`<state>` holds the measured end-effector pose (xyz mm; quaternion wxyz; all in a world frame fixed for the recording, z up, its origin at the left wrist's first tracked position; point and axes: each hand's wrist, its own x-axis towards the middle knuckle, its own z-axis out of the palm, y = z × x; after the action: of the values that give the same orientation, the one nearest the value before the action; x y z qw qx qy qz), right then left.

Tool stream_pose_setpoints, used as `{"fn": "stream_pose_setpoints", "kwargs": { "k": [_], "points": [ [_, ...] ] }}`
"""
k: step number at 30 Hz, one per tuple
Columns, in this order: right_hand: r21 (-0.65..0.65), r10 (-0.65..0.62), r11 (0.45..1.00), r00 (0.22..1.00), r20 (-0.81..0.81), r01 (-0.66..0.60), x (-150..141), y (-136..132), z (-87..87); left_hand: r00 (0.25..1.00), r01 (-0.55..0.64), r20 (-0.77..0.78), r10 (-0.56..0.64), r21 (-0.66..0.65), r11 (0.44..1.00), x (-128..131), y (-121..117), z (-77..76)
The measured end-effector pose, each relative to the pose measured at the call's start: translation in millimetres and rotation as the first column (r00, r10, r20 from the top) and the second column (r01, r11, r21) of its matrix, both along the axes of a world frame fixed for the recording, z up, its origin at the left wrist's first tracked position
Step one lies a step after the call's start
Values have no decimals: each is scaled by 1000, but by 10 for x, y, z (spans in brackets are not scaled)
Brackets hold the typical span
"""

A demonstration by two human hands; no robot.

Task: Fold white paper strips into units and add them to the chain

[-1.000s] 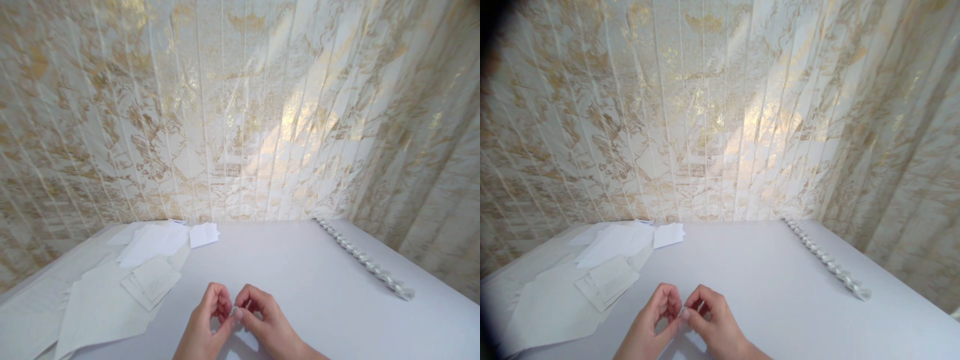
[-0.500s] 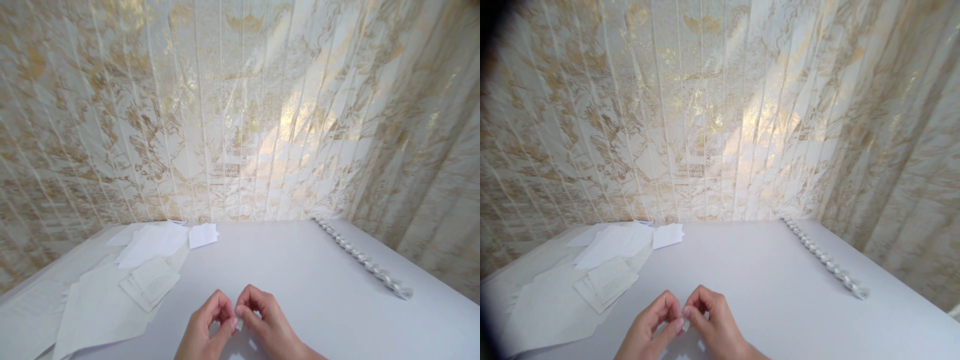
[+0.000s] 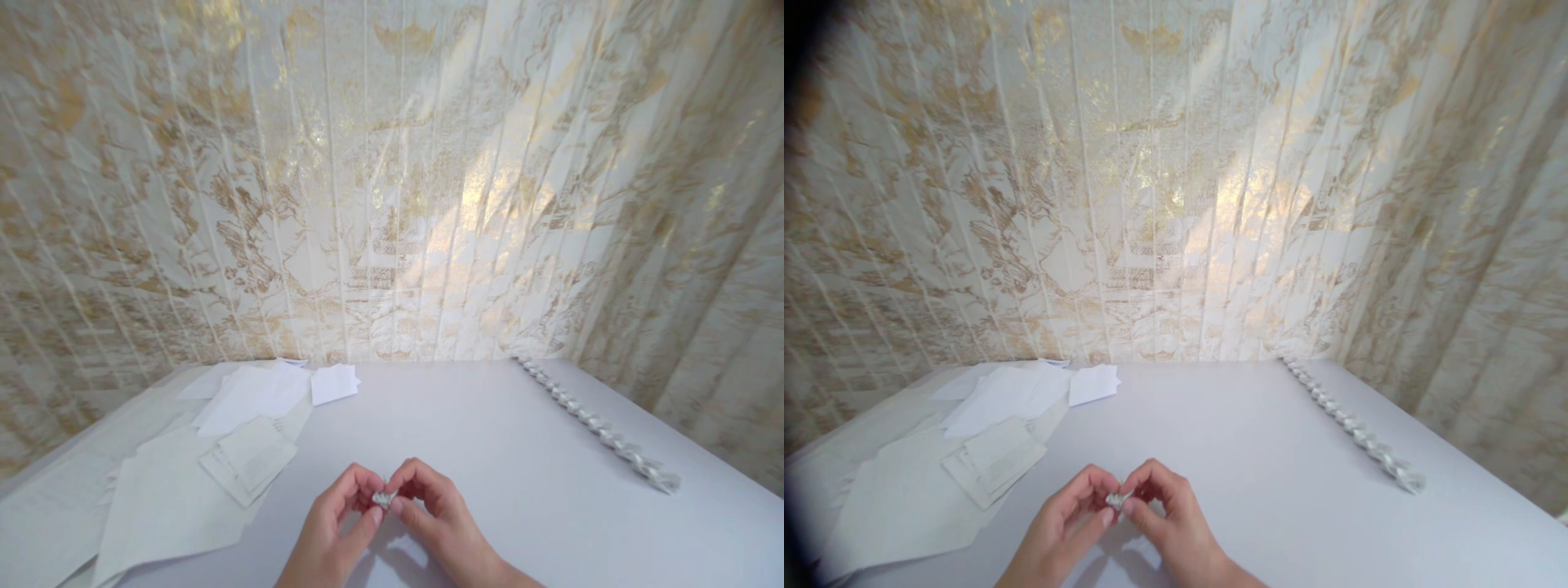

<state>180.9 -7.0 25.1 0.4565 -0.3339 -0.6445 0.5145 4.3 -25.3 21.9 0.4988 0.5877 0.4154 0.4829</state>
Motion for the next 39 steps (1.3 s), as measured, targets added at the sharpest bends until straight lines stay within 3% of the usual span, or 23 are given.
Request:
{"fn": "stream_pose_setpoints", "kwargs": {
  "k": [9,17,25,31,35,39],
  "points": [
    [-56,-18,998,1000,-23,16,-20,19,-62,990,-26,-134,38,85,996,-5,14,24],
    [-93,85,991,988,-132,-98,-73,2,-120,996,-81,-22,82,31,996,15,-11,-14],
    [17,90,996,996,-18,-89,-47,-14,-67,983,16,183,3,-104,994,32,16,-87],
    [-3,9,1000,997,75,-9,-64,-28,-38,992,-60,105,67,-71,996,15,14,-35],
    [159,-73,986,993,92,58,-52,-25,-38,993,-6,117,18,-103,995,58,-14,-53],
    [358,-150,931,972,179,78,-3,-10,-46,996,35,88,-23,-134,990,112,-51,-50]
  ]
}}
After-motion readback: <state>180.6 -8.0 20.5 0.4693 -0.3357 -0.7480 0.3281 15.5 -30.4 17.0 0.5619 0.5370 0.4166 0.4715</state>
